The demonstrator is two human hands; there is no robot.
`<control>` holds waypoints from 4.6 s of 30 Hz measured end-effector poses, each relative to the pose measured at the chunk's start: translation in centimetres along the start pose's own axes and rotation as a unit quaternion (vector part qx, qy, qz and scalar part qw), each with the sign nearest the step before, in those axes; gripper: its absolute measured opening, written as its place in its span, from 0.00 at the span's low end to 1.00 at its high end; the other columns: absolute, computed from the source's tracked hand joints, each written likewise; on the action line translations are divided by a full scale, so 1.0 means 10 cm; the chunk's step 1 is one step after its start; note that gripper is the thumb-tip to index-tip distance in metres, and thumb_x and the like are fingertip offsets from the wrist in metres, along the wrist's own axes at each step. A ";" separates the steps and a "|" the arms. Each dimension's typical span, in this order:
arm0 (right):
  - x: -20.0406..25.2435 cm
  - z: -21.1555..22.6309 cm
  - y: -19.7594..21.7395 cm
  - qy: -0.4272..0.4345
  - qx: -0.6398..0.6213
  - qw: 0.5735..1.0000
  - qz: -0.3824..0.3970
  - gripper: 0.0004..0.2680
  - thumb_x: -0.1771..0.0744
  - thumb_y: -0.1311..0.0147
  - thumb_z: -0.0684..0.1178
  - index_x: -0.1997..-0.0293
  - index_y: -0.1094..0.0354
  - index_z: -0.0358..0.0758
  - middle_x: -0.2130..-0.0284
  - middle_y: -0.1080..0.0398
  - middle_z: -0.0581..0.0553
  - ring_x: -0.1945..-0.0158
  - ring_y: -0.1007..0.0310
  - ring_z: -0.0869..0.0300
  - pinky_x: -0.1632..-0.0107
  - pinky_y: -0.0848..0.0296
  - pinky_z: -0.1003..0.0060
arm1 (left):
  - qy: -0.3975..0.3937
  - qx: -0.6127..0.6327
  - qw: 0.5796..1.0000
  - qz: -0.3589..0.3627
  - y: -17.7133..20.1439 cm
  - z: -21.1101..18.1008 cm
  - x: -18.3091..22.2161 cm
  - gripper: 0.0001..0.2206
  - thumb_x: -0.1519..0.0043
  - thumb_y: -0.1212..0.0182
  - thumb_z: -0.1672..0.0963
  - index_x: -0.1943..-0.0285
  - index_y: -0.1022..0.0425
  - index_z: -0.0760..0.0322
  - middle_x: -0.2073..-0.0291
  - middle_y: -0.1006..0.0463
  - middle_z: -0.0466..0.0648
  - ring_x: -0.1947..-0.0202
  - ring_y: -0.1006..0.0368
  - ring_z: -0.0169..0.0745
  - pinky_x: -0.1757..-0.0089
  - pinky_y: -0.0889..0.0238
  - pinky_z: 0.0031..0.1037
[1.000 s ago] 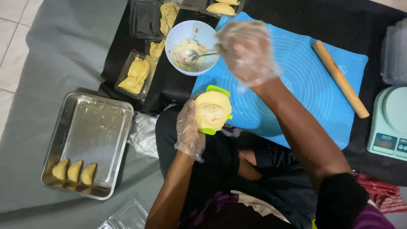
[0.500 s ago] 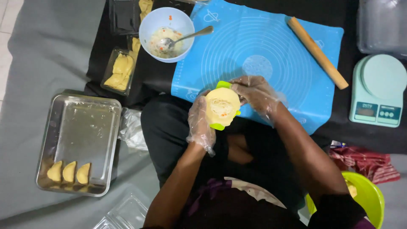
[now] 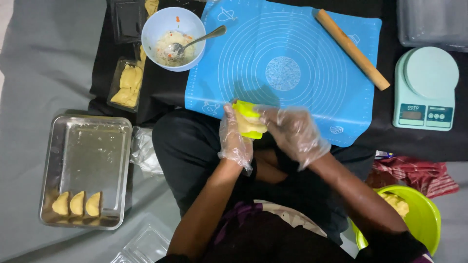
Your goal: Rolling out dough, adding filling with a spoon, and using a plastic mold to crimp the edges of pastries.
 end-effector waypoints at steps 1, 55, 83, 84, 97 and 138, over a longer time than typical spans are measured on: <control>0.04 -0.06 -0.02 0.087 -0.014 0.996 -0.021 0.06 0.36 0.38 0.45 0.56 0.20 0.42 0.68 0.22 0.34 0.62 0.21 0.38 0.68 0.24 0.49 | -0.005 0.013 1.000 0.017 -0.03 0.01 0.01 0.24 0.31 0.45 0.48 0.32 0.32 0.67 0.47 0.25 0.60 0.48 0.25 0.52 0.46 0.29 0.47; -0.14 -0.49 0.26 -0.182 -0.163 0.963 0.110 0.17 0.36 0.39 0.58 0.43 0.23 0.46 0.55 0.22 0.37 0.48 0.24 0.46 0.43 0.30 0.50 | 0.018 -0.274 0.951 0.142 -0.09 0.27 -0.18 0.24 0.55 0.17 0.59 0.49 0.20 0.63 0.60 0.21 0.54 0.60 0.20 0.50 0.60 0.21 0.42; -1.66 -1.82 -0.57 0.156 0.422 0.877 -0.169 0.18 0.41 0.36 0.58 0.55 0.32 0.41 0.72 0.36 0.44 0.67 0.26 0.45 0.64 0.26 0.51 | 0.036 -0.323 0.912 0.249 -0.77 0.23 -1.34 0.26 0.48 0.21 0.49 0.46 0.24 0.65 0.53 0.21 0.67 0.53 0.20 0.66 0.56 0.21 0.47; -1.63 -1.73 -0.55 0.155 0.423 0.877 -0.167 0.18 0.41 0.36 0.58 0.55 0.32 0.41 0.72 0.36 0.44 0.67 0.26 0.45 0.64 0.26 0.51 | 0.038 -0.322 0.913 0.249 -0.77 0.25 -1.29 0.26 0.48 0.21 0.49 0.46 0.24 0.65 0.53 0.21 0.67 0.53 0.20 0.66 0.56 0.21 0.47; -1.43 -0.75 -0.12 -0.085 0.105 0.985 -0.104 0.20 0.32 0.57 0.67 0.61 0.25 0.40 0.69 0.23 0.33 0.59 0.20 0.39 0.54 0.24 0.48 | -0.041 -0.281 0.937 0.205 -0.77 0.13 -1.14 0.24 0.46 0.25 0.50 0.50 0.23 0.71 0.63 0.21 0.60 0.63 0.20 0.51 0.64 0.19 0.40; -1.40 -1.18 -0.41 0.146 0.448 0.875 -0.113 0.06 0.28 0.53 0.46 0.52 0.31 0.36 0.72 0.29 0.41 0.64 0.21 0.45 0.61 0.24 0.52 | -0.089 -0.397 0.879 0.248 -0.81 0.07 -1.12 0.23 0.44 0.29 0.47 0.55 0.20 0.71 0.64 0.20 0.63 0.61 0.18 0.60 0.66 0.18 0.41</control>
Point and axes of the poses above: each hand's wrist, its own x-axis away from the middle knuckle, its own y-axis out of the back of the hand, z = x × y, the point moved 3 cm from there along -x, towards the middle knuckle
